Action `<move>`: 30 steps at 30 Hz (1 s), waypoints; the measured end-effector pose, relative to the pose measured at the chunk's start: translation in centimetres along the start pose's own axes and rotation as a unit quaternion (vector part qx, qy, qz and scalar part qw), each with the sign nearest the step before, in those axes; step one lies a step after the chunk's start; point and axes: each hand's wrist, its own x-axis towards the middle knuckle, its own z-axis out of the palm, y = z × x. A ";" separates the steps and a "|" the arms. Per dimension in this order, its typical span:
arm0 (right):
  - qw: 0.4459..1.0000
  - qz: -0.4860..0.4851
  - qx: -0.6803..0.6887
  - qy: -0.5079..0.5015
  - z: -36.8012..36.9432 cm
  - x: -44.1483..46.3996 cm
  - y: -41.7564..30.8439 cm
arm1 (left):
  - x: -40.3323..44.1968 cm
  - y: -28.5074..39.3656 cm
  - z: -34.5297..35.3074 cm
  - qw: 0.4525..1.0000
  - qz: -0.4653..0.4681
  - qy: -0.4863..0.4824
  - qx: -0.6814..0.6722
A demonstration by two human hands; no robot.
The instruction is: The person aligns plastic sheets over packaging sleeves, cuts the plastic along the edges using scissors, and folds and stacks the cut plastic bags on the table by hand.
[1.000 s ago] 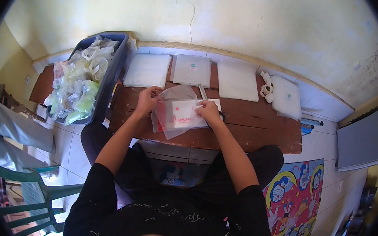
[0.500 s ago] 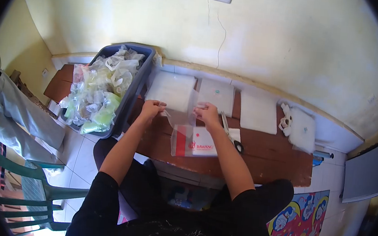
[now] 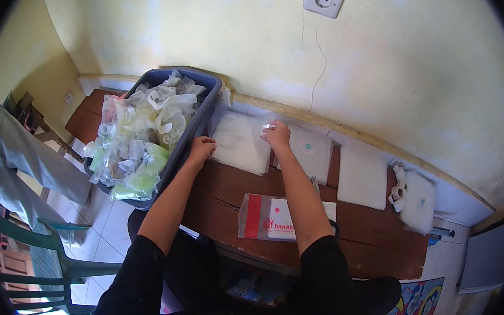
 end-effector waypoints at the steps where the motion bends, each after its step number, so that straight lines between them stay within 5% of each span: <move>1: 1.000 0.002 -0.008 0.008 0.2 0.3 0.2 | 0.5 -0.7 0.3 0.998 0.038 0.031 0.048; 3: 1.000 0.011 -0.006 0.020 0.6 0.8 0.3 | 0.8 -1.1 0.5 0.996 0.043 0.045 0.066; 5: 0.999 0.022 -0.005 0.033 0.9 0.8 0.4 | 0.2 -0.8 0.7 0.965 0.145 0.126 0.179; 14: 0.989 -0.038 -0.124 0.068 0.6 2.5 3.0 | 1.1 -2.0 0.7 0.939 0.216 0.146 0.222; 18: 0.946 -0.140 -0.270 0.111 0.3 2.2 3.2 | -0.7 0.1 0.7 0.944 0.175 0.118 0.253; 20: 0.913 -0.185 -0.333 0.143 -0.2 0.5 2.1 | -2.2 1.1 1.3 0.901 0.263 0.166 0.302; 23: 0.900 -0.233 -0.337 0.150 -2.2 -2.7 0.5 | -3.8 3.1 1.8 0.884 0.331 0.140 0.299; 25: 0.908 -0.260 -0.327 0.032 -4.3 -5.6 -0.9 | -5.6 4.6 2.6 0.881 0.342 0.134 0.300; 30: 0.887 -0.254 -0.384 -0.038 -11.6 -14.3 -0.6 | -10.9 5.4 5.5 0.907 0.286 -0.127 0.282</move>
